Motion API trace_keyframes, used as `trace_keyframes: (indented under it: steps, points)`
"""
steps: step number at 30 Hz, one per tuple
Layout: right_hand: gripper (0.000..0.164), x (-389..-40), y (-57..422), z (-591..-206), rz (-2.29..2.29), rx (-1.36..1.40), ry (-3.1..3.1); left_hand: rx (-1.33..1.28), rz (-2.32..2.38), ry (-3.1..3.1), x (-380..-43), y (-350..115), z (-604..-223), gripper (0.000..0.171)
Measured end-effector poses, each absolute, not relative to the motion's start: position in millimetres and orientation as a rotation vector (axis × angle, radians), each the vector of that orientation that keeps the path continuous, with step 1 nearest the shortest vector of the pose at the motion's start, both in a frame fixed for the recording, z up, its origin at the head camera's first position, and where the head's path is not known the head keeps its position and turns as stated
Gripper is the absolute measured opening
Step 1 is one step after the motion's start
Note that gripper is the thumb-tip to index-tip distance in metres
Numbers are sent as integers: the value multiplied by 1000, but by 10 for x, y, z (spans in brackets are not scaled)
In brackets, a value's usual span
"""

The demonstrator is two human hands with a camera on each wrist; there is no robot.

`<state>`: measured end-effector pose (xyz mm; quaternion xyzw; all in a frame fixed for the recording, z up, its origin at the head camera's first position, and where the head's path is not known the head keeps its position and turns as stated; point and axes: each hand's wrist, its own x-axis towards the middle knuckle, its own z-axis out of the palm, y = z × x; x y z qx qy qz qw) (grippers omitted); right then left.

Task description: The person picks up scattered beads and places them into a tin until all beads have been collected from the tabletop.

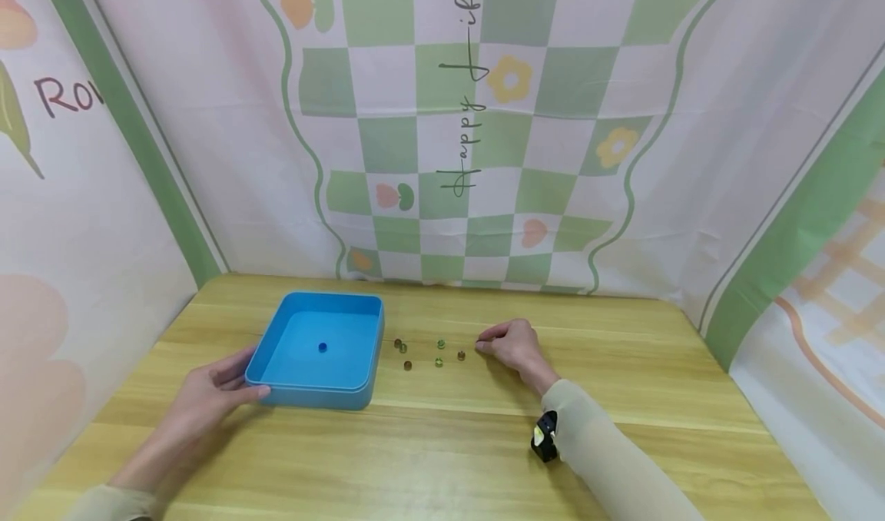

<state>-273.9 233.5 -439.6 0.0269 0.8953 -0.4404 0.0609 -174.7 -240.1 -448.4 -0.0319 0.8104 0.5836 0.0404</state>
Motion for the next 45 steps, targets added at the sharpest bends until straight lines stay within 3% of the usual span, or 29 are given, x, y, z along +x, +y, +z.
trace_keyframes:
  steps: [19, 45]
  points:
    - [25, -2712, 2312, -4349, -1431, 57, 2653, -102, 1829, 2456, -1740, -2395, -4495, 88]
    - [29, -2751, 1746, -3994, -1572, -66, 2549, -88, 1809, 2466, -1758, -2423, -4513, 90]
